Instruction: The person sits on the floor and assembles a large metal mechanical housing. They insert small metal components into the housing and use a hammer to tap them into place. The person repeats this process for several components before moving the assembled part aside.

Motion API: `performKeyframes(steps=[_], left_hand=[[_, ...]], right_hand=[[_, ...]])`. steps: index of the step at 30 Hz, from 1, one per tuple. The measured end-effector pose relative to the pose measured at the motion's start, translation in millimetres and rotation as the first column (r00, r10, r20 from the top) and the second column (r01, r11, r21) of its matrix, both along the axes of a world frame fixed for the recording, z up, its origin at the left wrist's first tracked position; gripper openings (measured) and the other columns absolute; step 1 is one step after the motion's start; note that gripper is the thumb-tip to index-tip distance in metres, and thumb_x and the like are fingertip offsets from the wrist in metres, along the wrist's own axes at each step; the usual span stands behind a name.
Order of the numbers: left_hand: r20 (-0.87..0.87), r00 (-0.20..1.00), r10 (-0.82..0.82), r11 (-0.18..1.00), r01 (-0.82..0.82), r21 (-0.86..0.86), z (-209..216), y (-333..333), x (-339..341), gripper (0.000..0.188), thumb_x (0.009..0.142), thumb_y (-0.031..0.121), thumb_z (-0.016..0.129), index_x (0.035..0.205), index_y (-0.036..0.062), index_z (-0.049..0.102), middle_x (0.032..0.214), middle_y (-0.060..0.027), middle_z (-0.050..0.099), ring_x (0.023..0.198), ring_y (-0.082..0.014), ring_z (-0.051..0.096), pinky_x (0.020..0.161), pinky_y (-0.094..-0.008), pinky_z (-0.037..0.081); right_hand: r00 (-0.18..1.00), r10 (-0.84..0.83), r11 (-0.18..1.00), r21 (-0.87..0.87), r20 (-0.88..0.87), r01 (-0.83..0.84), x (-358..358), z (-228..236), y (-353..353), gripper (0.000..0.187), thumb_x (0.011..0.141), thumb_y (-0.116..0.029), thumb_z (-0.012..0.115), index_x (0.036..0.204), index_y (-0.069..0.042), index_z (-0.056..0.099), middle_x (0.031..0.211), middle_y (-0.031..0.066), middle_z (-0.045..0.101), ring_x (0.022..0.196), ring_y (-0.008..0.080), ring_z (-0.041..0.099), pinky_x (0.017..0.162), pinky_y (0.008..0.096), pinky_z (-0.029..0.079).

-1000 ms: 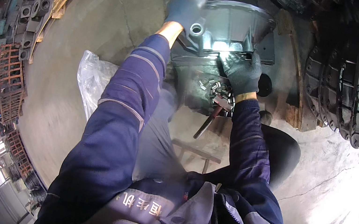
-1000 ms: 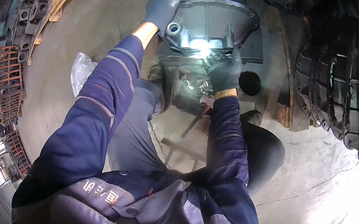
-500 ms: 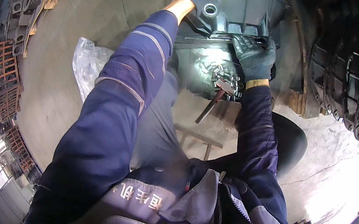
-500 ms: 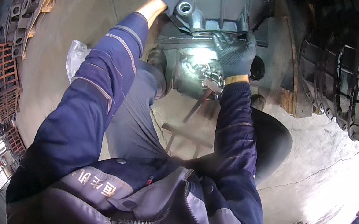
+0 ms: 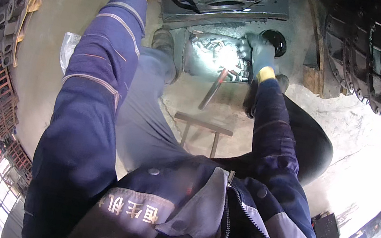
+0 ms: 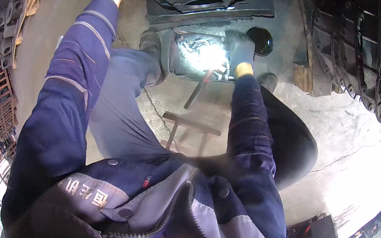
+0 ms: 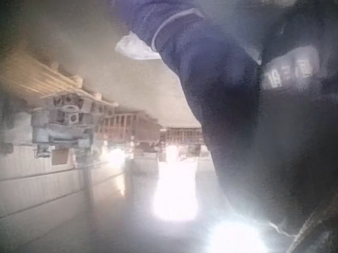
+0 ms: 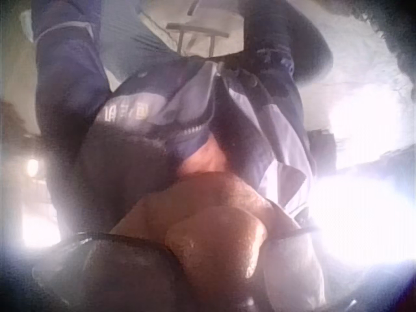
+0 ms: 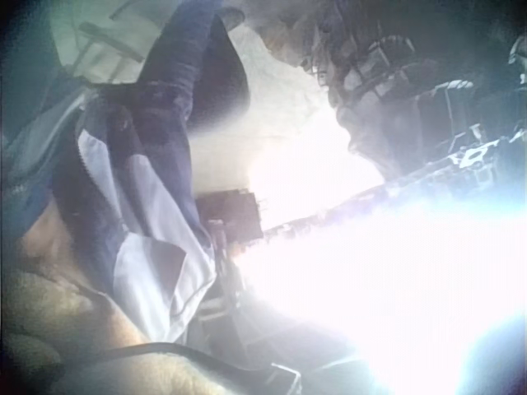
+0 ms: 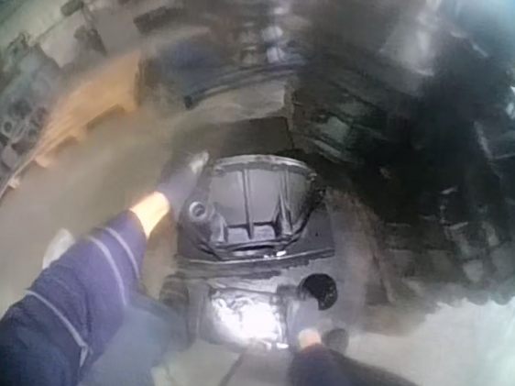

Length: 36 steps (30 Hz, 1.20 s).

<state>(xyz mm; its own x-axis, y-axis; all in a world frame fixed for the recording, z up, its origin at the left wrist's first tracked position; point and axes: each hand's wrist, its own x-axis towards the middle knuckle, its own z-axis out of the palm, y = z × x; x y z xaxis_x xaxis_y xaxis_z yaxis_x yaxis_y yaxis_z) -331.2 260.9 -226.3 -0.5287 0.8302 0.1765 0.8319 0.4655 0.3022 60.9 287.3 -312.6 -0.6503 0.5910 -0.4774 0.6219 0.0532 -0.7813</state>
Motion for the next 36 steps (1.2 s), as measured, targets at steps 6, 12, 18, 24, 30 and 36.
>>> performKeyframes(steps=[6,12,18,24,30,36], left_hand=[[-0.012,1.000,0.009,0.999,-0.008,0.031,0.0,5.8,-0.4,0.039,0.107,0.031,0.042,0.109,0.0013,0.068,0.100,-0.0276,0.068,0.093,-0.0441,0.069,0.085,-0.0533,0.053],[-0.017,1.000,-0.007,0.995,0.009,0.100,-9.6,21.5,-7.8,0.042,0.108,0.033,0.040,0.113,0.0018,0.069,0.108,-0.0280,0.068,0.097,-0.0447,0.068,0.088,-0.0527,0.053],[-0.067,0.997,-0.031,0.984,0.042,0.172,-3.9,32.1,-14.9,0.046,0.110,0.036,0.039,0.116,0.0024,0.069,0.115,-0.0285,0.069,0.101,-0.0452,0.068,0.091,-0.0521,0.053],[0.028,0.998,0.054,0.998,-0.053,-0.030,12.0,27.0,5.6,0.041,0.107,0.035,0.045,0.117,0.0064,0.072,0.104,-0.0253,0.071,0.090,-0.0421,0.070,0.083,-0.0511,0.055],[0.172,0.984,0.048,0.997,-0.037,-0.067,47.3,12.6,19.9,0.046,0.101,0.044,0.047,0.120,0.0092,0.072,0.121,-0.0206,0.071,0.113,-0.0454,0.066,0.100,-0.0508,0.050],[0.432,0.883,0.183,0.960,-0.255,0.114,124.2,-12.6,64.0,0.048,0.099,0.045,0.049,0.118,0.0069,0.070,0.119,-0.0220,0.071,0.115,-0.0418,0.065,0.102,-0.0487,0.049]], right_hand=[[0.978,-0.138,0.989,0.073,0.159,0.128,3.5,-66.3,-59.6,0.032,0.092,-0.036,0.065,0.109,-0.011,0.075,0.104,0.0167,0.074,0.093,0.0351,0.071,0.084,0.0439,0.056],[0.944,0.125,0.880,0.406,0.304,-0.247,-33.7,-118.6,-76.9,0.046,0.090,-0.045,0.063,0.111,-0.006,0.073,0.111,0.0196,0.072,0.105,0.0384,0.067,0.090,0.0483,0.053],[0.670,0.546,0.767,0.021,0.503,-0.641,-43.5,-127.8,-75.3,0.052,0.093,-0.051,0.060,0.111,-0.005,0.074,0.120,0.0236,0.069,0.109,0.0409,0.066,0.096,0.0448,0.052],[0.788,0.226,0.835,0.302,0.572,-0.459,-82.2,-135.7,-81.8,0.043,0.094,-0.044,0.060,0.093,-0.007,0.080,0.102,0.0198,0.075,0.101,0.0417,0.071,0.085,0.0459,0.057],[0.843,0.381,0.709,0.465,0.380,-0.531,-62.5,-103.8,-44.3,0.028,0.088,-0.031,0.065,0.101,-0.011,0.078,0.100,0.0134,0.077,0.092,0.0295,0.075,0.079,0.0409,0.057],[0.869,-0.250,0.956,-0.250,-0.427,0.152,-56.9,69.2,14.9,0.013,0.090,-0.013,0.077,0.097,-0.002,0.073,0.092,0.0044,0.074,0.082,0.0154,0.068,0.072,0.0306,0.056]])
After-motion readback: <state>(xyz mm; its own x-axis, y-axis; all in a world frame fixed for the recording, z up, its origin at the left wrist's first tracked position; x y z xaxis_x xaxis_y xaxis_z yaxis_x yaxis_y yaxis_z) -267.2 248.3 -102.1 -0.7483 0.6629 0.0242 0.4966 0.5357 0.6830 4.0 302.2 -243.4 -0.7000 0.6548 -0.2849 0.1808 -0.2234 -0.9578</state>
